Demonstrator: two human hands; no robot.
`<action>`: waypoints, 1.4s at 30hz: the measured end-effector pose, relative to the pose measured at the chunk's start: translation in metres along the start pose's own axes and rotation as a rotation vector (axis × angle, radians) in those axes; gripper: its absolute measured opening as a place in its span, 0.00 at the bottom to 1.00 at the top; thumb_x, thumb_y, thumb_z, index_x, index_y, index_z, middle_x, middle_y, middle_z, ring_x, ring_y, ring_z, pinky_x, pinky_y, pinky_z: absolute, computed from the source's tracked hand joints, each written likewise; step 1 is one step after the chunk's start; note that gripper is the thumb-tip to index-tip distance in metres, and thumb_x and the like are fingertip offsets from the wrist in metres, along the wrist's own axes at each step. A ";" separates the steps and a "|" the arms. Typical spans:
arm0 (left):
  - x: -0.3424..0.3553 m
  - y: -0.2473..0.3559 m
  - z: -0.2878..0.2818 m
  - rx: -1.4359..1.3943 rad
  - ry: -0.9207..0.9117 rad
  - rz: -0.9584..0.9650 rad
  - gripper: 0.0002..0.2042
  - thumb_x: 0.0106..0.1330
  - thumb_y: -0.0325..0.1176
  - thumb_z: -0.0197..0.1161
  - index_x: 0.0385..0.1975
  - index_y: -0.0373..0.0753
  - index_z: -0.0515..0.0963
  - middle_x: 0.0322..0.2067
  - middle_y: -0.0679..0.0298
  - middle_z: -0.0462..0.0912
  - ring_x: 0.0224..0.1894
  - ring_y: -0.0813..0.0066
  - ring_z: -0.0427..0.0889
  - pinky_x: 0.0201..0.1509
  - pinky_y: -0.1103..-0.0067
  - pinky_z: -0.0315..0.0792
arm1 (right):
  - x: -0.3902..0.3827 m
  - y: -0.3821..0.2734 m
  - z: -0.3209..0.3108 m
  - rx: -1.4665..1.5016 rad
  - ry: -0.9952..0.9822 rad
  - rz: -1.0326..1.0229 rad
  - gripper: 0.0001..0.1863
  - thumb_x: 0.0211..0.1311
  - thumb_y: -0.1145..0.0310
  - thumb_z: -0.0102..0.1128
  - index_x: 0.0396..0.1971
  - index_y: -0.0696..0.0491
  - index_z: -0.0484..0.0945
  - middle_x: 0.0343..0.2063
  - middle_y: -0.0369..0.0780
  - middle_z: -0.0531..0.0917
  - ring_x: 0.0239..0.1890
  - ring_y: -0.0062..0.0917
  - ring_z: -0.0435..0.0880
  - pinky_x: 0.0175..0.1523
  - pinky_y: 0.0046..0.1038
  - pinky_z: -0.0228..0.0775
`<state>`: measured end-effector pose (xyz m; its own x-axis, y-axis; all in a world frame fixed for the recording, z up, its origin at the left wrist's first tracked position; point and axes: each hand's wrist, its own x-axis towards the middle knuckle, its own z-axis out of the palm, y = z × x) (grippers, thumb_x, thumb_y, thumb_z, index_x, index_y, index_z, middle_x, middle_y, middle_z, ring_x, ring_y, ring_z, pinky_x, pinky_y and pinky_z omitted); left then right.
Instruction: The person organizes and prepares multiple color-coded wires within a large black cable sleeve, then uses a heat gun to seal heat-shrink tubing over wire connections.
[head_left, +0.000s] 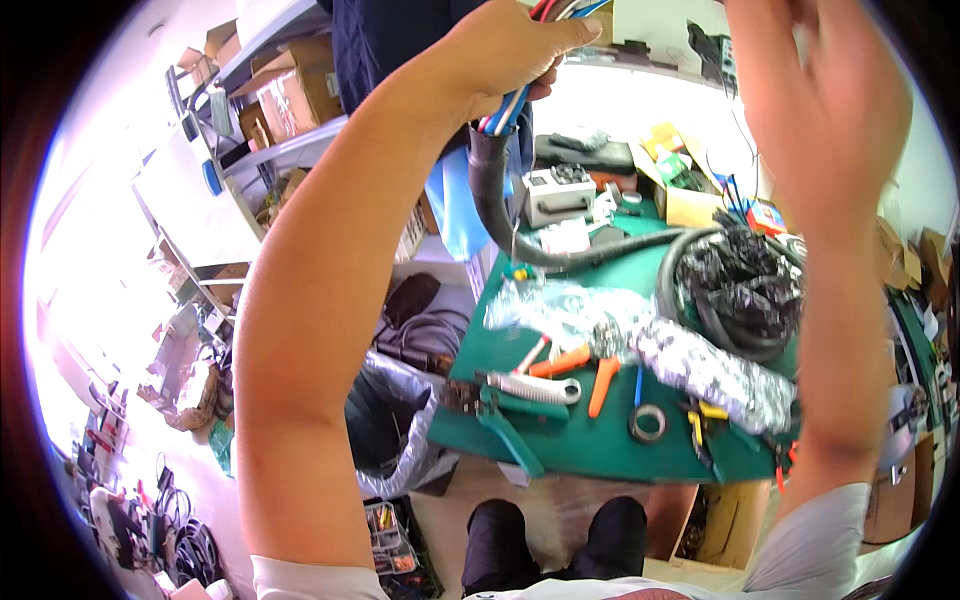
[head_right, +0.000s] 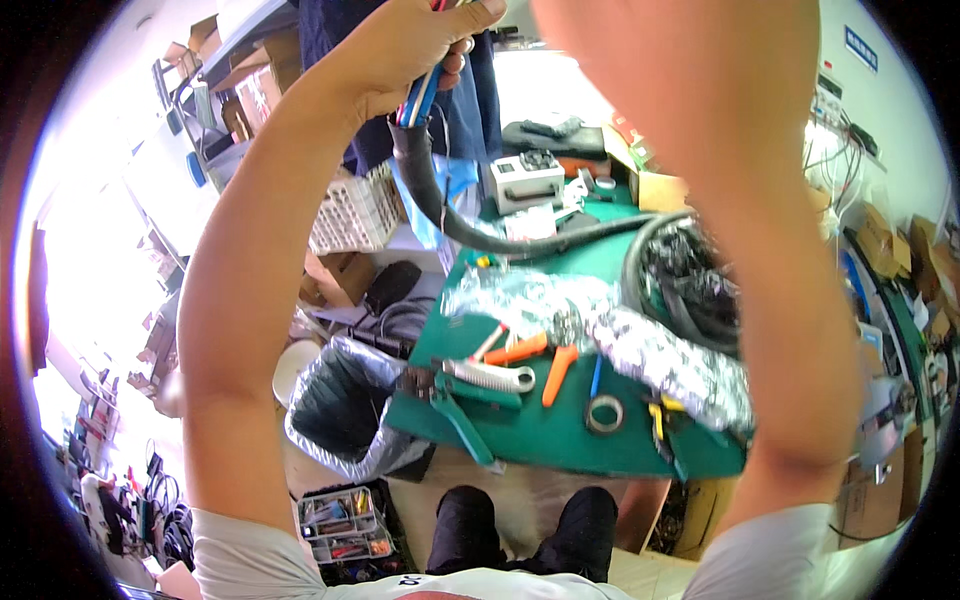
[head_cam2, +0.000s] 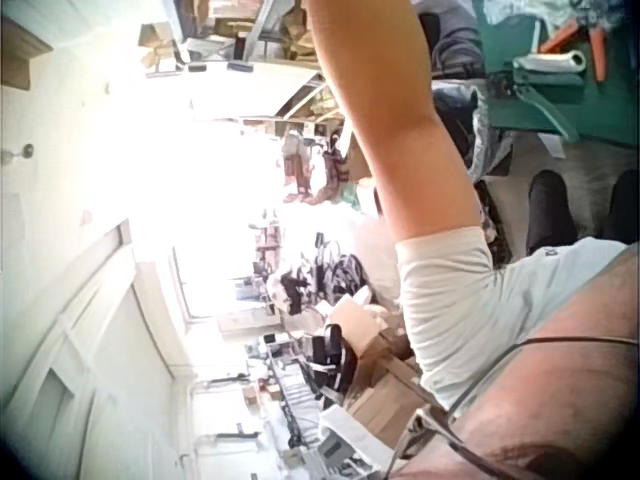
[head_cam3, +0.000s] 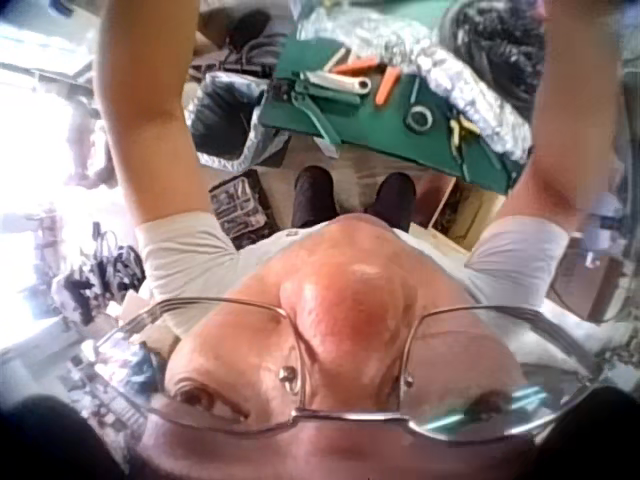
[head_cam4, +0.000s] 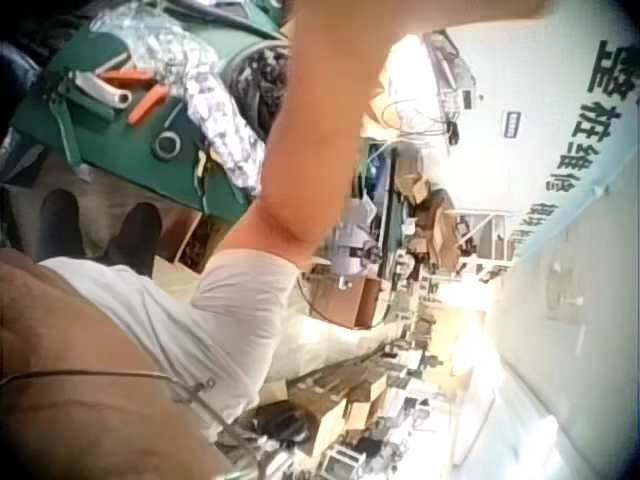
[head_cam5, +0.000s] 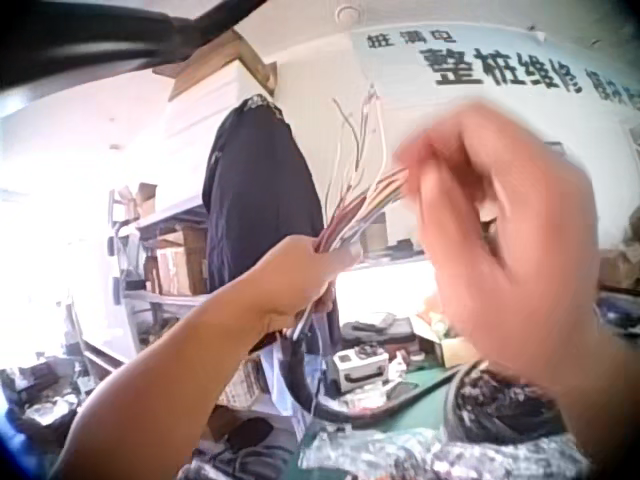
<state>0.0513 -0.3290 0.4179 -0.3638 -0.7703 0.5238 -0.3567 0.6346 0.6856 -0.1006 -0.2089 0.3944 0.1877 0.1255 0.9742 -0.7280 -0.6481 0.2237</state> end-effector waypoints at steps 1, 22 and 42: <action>0.017 -0.004 -0.007 -0.011 0.017 -0.061 0.18 0.61 0.43 0.58 0.16 0.33 0.73 0.11 0.62 0.70 0.12 0.74 0.68 0.17 0.76 0.60 | -0.024 -0.003 0.012 0.276 -0.013 0.303 0.09 0.60 0.67 0.51 0.29 0.57 0.75 0.22 0.34 0.77 0.24 0.14 0.72 0.31 0.20 0.65; 0.050 -0.062 -0.045 -0.746 0.067 -0.319 0.14 0.62 0.44 0.59 0.26 0.39 0.70 0.19 0.69 0.69 0.23 0.80 0.70 0.28 0.80 0.69 | -0.049 0.056 0.122 1.076 -0.456 1.528 0.16 0.60 0.58 0.54 0.25 0.58 0.77 0.21 0.37 0.80 0.20 0.16 0.78 0.22 0.16 0.67; 0.016 -0.060 -0.053 -0.672 0.201 -0.548 0.12 0.66 0.42 0.54 0.30 0.39 0.68 0.16 0.71 0.66 0.16 0.83 0.65 0.22 0.81 0.65 | 0.033 0.144 0.208 0.454 -0.937 0.206 0.18 0.35 0.59 0.71 0.23 0.55 0.77 0.25 0.39 0.79 0.33 0.32 0.78 0.35 0.30 0.69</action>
<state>0.1121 -0.3831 0.4118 -0.1096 -0.9915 0.0704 0.1671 0.0514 0.9846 -0.0619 -0.4544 0.4523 0.6629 -0.5224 0.5364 -0.5254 -0.8349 -0.1638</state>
